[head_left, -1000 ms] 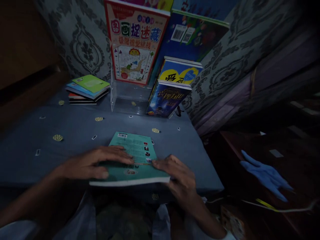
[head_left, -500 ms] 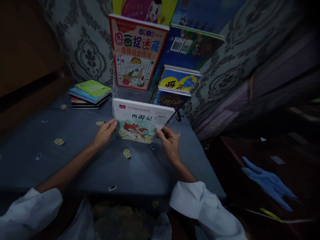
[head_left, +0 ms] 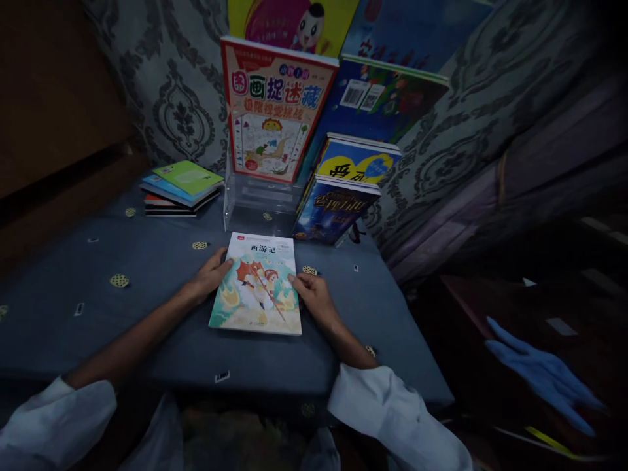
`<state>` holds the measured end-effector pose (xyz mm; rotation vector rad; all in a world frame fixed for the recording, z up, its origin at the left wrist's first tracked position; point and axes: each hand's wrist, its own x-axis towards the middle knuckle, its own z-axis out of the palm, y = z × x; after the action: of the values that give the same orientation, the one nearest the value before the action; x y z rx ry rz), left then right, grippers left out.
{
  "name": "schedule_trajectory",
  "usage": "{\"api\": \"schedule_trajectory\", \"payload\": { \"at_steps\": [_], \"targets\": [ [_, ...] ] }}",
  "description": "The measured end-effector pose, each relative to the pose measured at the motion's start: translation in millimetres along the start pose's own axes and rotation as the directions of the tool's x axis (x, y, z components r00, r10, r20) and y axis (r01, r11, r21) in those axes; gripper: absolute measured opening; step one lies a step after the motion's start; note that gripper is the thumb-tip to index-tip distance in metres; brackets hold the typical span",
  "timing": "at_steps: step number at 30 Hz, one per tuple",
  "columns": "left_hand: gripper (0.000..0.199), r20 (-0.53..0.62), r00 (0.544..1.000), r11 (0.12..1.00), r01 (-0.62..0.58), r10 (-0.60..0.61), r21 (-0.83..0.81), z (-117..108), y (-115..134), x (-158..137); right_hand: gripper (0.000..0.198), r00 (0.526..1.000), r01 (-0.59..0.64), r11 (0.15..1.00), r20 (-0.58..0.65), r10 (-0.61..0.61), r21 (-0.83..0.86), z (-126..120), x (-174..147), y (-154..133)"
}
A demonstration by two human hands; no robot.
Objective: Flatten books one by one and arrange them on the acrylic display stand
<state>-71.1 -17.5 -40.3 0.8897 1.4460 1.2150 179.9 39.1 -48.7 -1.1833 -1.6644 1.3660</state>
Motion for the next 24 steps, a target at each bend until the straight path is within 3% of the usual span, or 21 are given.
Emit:
{"api": "schedule_trajectory", "payload": {
  "at_steps": [2,3,6,8,10,12,15,19,24],
  "targets": [
    [0.061,0.063,0.998,0.96,-0.039,0.022,0.277,-8,3,-2,0.047,1.0,-0.02,0.999,0.022,0.021,-0.046,-1,-2,1],
    [0.058,0.101,0.994,0.897,-0.074,0.033,0.437,-11,5,-4,0.045,0.999,-0.023,0.997,0.025,0.025,-0.075,-1,-3,1],
    [0.043,0.156,0.984,0.537,-0.176,0.083,0.825,-16,15,-9,0.037,1.0,0.025,0.968,-0.003,-0.026,-0.251,-4,-5,-2],
    [0.039,0.129,0.984,0.283,-0.16,0.127,0.946,-15,20,-12,0.028,0.995,0.077,0.913,-0.025,-0.095,-0.402,-6,-5,-3],
    [0.039,0.108,0.976,0.143,-0.137,0.191,0.98,-12,21,-12,0.023,0.988,0.115,0.85,-0.033,-0.153,-0.514,-8,-5,-2],
    [0.039,0.151,0.95,0.097,-0.183,0.274,0.978,-11,17,-8,0.024,0.982,0.141,0.807,-0.022,-0.187,-0.574,-8,-3,0],
    [0.043,0.255,0.894,0.114,-0.315,0.367,0.942,-13,4,7,0.031,0.967,0.2,0.75,0.003,-0.256,-0.631,-7,3,3],
    [0.05,0.299,0.866,0.183,-0.395,0.401,0.9,-18,-11,27,0.04,0.932,0.312,0.682,0.072,-0.357,-0.662,0,18,10],
    [0.053,0.371,0.84,0.188,-0.47,0.396,0.862,-19,-12,36,0.046,0.919,0.339,0.692,0.066,-0.389,-0.637,12,31,25]
  ]
}}
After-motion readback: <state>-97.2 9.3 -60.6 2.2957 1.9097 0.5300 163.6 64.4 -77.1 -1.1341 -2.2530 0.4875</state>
